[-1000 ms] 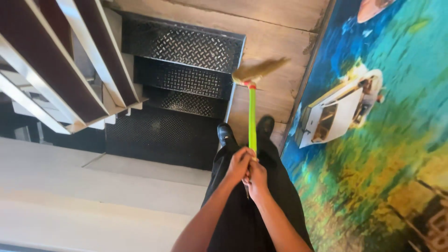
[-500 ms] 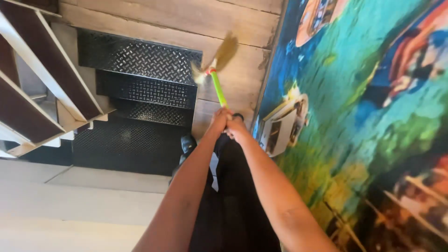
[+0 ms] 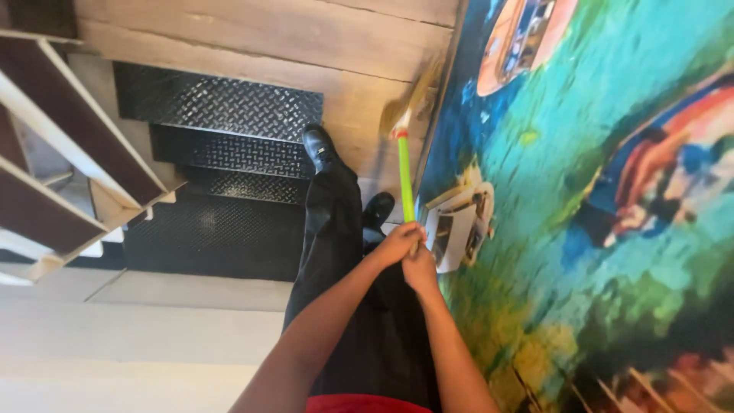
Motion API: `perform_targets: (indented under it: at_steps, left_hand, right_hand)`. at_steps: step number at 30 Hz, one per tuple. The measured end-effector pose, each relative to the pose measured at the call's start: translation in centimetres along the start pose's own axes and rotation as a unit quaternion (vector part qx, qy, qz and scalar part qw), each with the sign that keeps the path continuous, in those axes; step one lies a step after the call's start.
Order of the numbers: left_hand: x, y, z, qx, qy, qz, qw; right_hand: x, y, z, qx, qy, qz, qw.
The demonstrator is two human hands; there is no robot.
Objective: Sweep debris on the floor using a broom.
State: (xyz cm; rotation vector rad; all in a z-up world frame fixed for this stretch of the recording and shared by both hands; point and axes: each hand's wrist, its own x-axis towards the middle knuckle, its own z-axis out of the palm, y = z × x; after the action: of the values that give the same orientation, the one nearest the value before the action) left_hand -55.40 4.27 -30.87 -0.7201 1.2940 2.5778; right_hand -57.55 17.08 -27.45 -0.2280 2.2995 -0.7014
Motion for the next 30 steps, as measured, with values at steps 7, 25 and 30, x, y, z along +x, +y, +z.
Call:
perform_targets:
  at_steps: [7, 25, 30]
  left_hand:
    - [6.3, -5.2, -9.5, 0.153, -0.011, -0.155, 0.976]
    - [15.4, 34.9, -16.4, 0.293, 0.000, -0.180, 0.939]
    - [21.5, 33.9, -9.8, 0.265, -0.026, -0.085, 0.960]
  right_hand:
    - [7.2, -11.1, 0.9, 0.010, -0.131, 0.220, 0.967]
    - [19.8, -34.8, -0.8, 0.517, -0.096, 0.232, 0.818]
    - [23.3, -31.4, -9.0, 0.303, -0.017, 0.187, 0.934]
